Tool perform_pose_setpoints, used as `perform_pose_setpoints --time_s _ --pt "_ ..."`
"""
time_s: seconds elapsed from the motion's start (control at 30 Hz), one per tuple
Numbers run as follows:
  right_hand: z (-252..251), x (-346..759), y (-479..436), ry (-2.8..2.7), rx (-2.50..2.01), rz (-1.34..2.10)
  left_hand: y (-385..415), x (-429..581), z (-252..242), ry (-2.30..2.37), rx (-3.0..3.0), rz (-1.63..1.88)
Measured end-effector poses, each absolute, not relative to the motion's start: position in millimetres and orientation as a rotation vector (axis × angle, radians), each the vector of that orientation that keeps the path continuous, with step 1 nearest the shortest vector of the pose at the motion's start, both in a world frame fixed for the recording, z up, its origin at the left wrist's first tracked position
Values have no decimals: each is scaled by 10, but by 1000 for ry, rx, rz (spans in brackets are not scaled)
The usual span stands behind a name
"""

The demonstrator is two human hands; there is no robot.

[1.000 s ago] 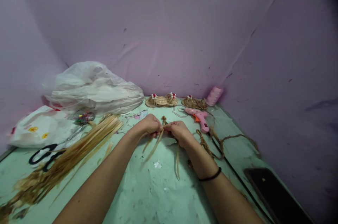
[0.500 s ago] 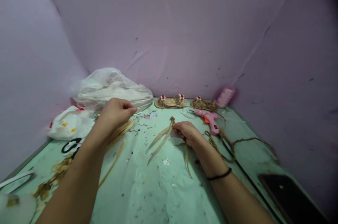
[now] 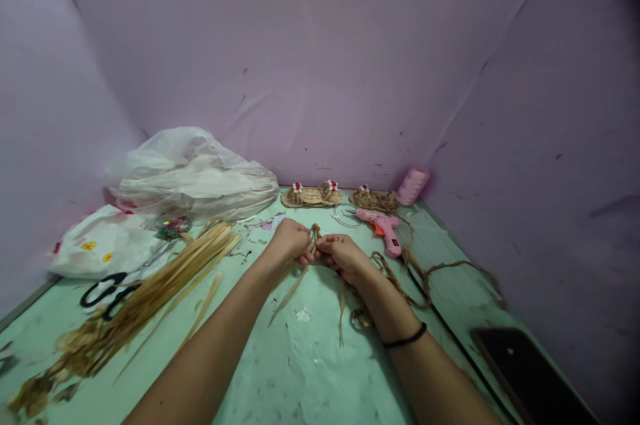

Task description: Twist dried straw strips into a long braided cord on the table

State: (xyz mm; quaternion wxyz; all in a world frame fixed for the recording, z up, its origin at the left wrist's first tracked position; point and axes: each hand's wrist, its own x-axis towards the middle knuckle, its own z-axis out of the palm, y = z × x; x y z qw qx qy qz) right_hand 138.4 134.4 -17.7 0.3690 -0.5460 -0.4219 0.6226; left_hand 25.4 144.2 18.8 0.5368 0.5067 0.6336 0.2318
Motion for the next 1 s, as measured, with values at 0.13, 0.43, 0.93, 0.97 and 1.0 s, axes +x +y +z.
perform_pose_setpoints --time_s 0.13,0.43,0.93,0.97,1.0 --pt "-205 1474 1374 -1238 -1462 1550 1517 260 67 1481 1258 457" --pt "-65 1476 1332 -2126 -1839 438 1589 276 -12 1535 1329 443" --pt "-5 1397 1304 -1698 -1992 805 1634 250 -138 1429 1077 516" --pt "-27 1418 1320 -1624 -1962 946 1630 250 -136 1435 1100 536" --pt "-47 1438 1333 -1535 -1921 1087 1625 253 -135 1450 1128 560"
